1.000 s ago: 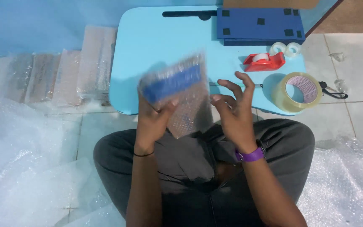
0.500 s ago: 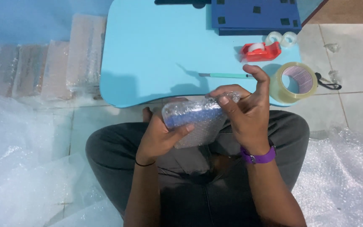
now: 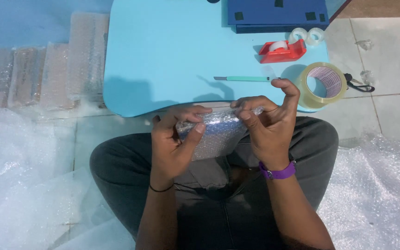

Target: Wrapping a small rectangular item in multiple layers of bubble wrap and securing it with adhesive tape.

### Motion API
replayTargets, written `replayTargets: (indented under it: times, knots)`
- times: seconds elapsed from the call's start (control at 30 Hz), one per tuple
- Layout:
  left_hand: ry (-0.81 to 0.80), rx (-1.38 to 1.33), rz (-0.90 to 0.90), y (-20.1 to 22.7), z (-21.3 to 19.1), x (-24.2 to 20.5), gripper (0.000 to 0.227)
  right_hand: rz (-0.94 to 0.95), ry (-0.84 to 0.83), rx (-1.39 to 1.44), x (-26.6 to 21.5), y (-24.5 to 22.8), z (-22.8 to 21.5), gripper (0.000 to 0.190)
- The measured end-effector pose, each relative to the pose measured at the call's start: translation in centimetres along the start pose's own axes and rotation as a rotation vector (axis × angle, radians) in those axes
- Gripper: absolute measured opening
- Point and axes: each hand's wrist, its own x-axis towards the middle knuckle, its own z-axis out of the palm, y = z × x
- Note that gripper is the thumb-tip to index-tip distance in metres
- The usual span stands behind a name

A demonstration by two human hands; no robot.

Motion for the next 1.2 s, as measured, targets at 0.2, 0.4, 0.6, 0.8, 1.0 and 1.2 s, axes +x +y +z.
replayTargets:
  times: [0.2,0.4,0.6,0.8,1.0,1.2]
  knots:
    - [-0.202,0.981,0.198,6.4,1.6,1.9,0.028,0.150,0.049,0.032,-0.1,-2.3,0.7,0.070]
    - [-0.258,0.941,0.223,6.6,3.3,2.0,0.033,0.222,0.090,0.054,-0.5,-2.8,0.3,0.059]
    - [-0.232,0.955,0.287,5.0,3.3,1.4,0.014,0.221,0.053,0.079,-1.0,-3.3,0.5,0.056]
    - [-0.233,1.001,0.227,4.8,3.6,0.7,0.019,0.237,0.082,0.139,-1.0,-3.2,1.1,0.056]
    - [-0.192,0.968,0.222,4.4,4.1,0.3,0.017,0.139,0.089,0.223,-1.2,-1.7,-0.3,0.048]
    - [-0.204,0.956,0.215,3.7,3.7,-0.2,0.021,0.043,0.005,-0.181,-1.2,-2.3,-1.6,0.055]
